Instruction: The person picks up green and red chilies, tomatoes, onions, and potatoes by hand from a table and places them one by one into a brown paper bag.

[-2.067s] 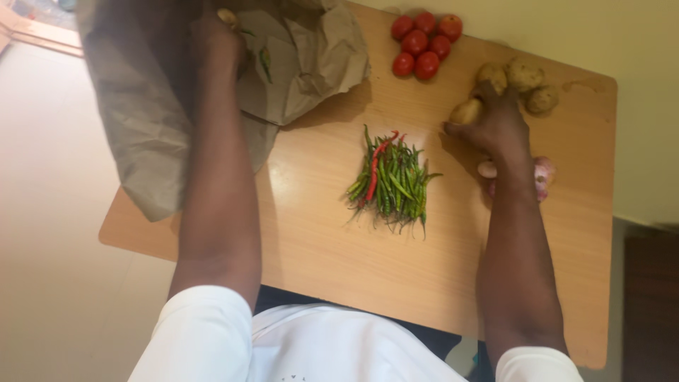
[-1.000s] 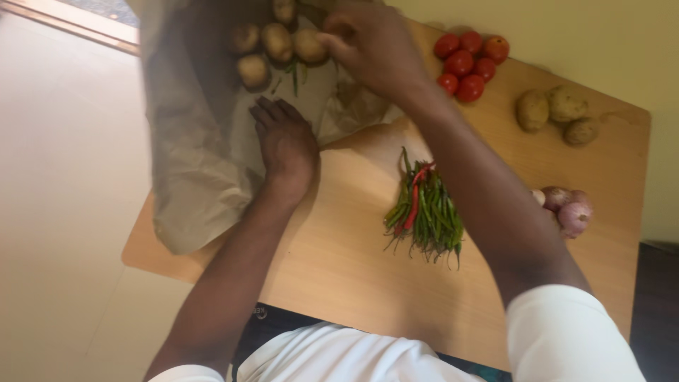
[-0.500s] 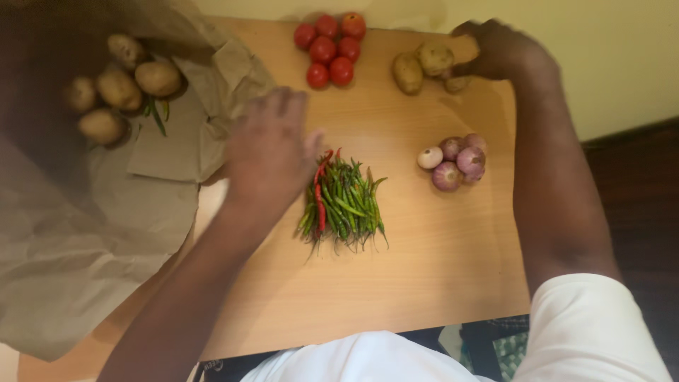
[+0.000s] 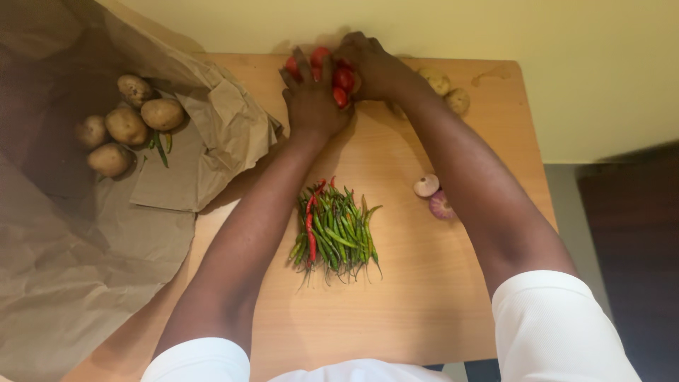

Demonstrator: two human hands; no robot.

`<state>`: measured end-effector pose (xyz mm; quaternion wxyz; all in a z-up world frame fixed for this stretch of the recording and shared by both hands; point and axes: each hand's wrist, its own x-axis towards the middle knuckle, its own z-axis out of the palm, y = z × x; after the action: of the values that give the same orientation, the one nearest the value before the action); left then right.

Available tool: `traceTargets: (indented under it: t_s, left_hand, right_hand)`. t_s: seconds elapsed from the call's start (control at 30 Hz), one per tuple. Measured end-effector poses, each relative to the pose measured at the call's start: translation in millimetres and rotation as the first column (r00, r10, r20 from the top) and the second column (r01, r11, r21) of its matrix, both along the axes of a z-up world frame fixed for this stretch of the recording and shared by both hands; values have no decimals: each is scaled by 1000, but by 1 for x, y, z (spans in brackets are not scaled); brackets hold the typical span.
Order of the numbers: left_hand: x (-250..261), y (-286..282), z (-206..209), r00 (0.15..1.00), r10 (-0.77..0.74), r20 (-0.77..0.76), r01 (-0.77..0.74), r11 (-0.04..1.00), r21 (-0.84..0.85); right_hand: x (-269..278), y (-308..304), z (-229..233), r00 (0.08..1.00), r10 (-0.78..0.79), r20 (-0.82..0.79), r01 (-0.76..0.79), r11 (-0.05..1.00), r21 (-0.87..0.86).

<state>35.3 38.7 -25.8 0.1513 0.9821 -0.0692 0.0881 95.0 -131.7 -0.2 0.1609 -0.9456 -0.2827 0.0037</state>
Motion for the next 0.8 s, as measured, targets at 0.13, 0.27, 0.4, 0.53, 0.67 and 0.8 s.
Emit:
traceTargets:
  t_s: [0.13,0.27,0.4,0.53,0.67,0.8]
  left_hand:
    - [-9,7,-23,985,-61,163,75,994,-79]
    - [-16,13,-26,963,-132,236,153,986,-73]
    - [-15,17,-23,959,-178,222,210,969,-129]
    - [-16,27,-19,972,-216,89,228,961,-158]
    - [-37,48,12,979,-38,199,135,856,-500]
    - [-63,98,92,979,-179,94,106,59,-993]
  right_hand:
    - [10,5,-7,999,19,44,-16,996,-85]
    - [5,2,-4,1000,-23,-1,22,996,-91]
    - [7,0,-11,1000,12,-15,-13,998,-69]
    - [3,3,-8,999,4,-44,-13,978,-207]
    - [-17,2,42,931,61,-359,-119,983,-141]
    - [-60,34,102,618,541,-571,-163,798,580]
